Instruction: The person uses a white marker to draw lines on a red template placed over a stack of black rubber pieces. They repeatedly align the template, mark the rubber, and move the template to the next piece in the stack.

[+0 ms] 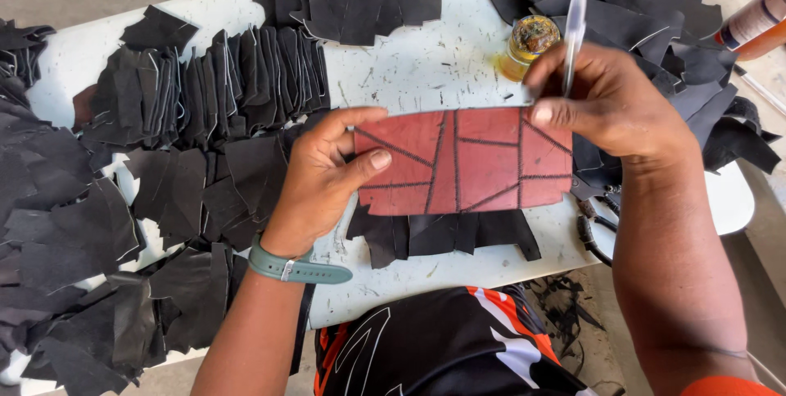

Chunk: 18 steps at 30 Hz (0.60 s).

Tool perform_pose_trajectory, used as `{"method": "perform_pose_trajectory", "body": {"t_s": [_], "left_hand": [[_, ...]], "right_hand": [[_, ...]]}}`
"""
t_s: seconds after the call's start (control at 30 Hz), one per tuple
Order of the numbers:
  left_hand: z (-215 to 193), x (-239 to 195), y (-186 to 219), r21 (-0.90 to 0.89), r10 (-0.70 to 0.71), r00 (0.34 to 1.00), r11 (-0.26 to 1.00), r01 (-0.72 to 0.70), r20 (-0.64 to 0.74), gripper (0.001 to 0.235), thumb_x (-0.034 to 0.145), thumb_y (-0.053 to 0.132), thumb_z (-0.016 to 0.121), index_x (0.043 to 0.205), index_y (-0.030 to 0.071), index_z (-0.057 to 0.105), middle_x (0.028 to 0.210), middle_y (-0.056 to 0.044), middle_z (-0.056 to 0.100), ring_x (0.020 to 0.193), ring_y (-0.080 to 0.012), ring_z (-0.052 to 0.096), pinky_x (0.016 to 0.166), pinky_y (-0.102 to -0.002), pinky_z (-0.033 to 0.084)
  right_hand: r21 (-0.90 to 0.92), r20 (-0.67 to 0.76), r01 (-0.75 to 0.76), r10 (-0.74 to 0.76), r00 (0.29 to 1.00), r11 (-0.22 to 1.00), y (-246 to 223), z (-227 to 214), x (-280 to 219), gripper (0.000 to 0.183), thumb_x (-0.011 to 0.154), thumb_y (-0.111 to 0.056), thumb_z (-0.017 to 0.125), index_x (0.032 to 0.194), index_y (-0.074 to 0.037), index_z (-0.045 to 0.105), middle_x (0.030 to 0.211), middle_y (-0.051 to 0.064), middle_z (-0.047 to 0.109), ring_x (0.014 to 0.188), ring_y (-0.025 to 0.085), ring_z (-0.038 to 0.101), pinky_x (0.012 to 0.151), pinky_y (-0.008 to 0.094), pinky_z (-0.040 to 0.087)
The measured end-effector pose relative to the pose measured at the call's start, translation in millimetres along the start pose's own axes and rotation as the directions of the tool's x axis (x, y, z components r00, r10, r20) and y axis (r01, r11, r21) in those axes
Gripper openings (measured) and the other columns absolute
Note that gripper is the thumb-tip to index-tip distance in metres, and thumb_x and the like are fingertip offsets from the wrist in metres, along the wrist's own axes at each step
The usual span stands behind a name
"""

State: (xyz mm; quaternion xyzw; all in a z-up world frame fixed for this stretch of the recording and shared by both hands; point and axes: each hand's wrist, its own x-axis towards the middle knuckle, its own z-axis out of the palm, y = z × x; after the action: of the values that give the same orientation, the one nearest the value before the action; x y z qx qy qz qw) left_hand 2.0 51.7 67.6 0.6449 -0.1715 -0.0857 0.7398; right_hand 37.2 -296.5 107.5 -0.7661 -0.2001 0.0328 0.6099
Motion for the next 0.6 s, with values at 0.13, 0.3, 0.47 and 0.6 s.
{"method": "perform_pose_trajectory", "body": {"t_s": [0.13, 0.3, 0.47, 0.6], "left_hand": [[2, -9, -37, 0.185, -0.282, 0.956, 0.939, 0.291, -0.075, 0.046, 0.086, -0.001, 0.075, 0.131, 0.000, 0.064, 0.099, -0.007, 0.074, 0.084, -0.0094, 0.068, 0.072, -0.026, 0.058], [-5, -20, -70, 0.192, -0.419, 0.903, 0.882, 0.430, -0.095, 0.042, 0.084, 0.001, 0.073, 0.125, -0.001, 0.064, 0.092, -0.011, 0.079, 0.082, -0.0125, 0.075, 0.069, -0.027, 0.060], [-14, -23, -79, 0.128, -0.451, 0.885, 0.877, 0.464, -0.114, 0.041, 0.081, -0.003, 0.074, 0.121, -0.003, 0.066, 0.092, -0.014, 0.078, 0.081, -0.0141, 0.073, 0.068, -0.028, 0.059], [-15, -23, -82, 0.144, -0.429, 0.900, 0.889, 0.435, -0.071, 0.040, 0.080, -0.004, 0.076, 0.119, -0.004, 0.067, 0.093, -0.014, 0.078, 0.082, -0.0133, 0.072, 0.070, -0.027, 0.059]], "right_hand": [[0.579, -0.363, 0.154, 0.083, 0.928, 0.801, 4, -4, -4, 0.020, 0.101, -0.022, 0.060, 0.100, -0.003, 0.063, 0.084, 0.005, 0.065, 0.077, 0.016, 0.060, 0.075, 0.031, 0.053], [0.453, -0.445, 0.234, -0.009, 0.896, 0.860, 26, -13, -37, 0.028, 0.111, -0.031, 0.053, 0.113, -0.004, 0.063, 0.076, 0.003, 0.055, 0.069, 0.012, 0.055, 0.069, 0.031, 0.050], [0.264, -0.527, 0.213, -0.045, 0.849, 0.941, 58, -3, -63, 0.018, 0.113, -0.020, 0.065, 0.115, -0.002, 0.062, 0.082, 0.007, 0.059, 0.066, 0.013, 0.057, 0.063, 0.028, 0.049], [0.289, -0.529, 0.190, -0.009, 0.848, 0.938, 75, 1, -72, 0.017, 0.107, -0.016, 0.069, 0.112, -0.002, 0.061, 0.098, 0.006, 0.065, 0.079, 0.013, 0.063, 0.069, 0.027, 0.052]]}}
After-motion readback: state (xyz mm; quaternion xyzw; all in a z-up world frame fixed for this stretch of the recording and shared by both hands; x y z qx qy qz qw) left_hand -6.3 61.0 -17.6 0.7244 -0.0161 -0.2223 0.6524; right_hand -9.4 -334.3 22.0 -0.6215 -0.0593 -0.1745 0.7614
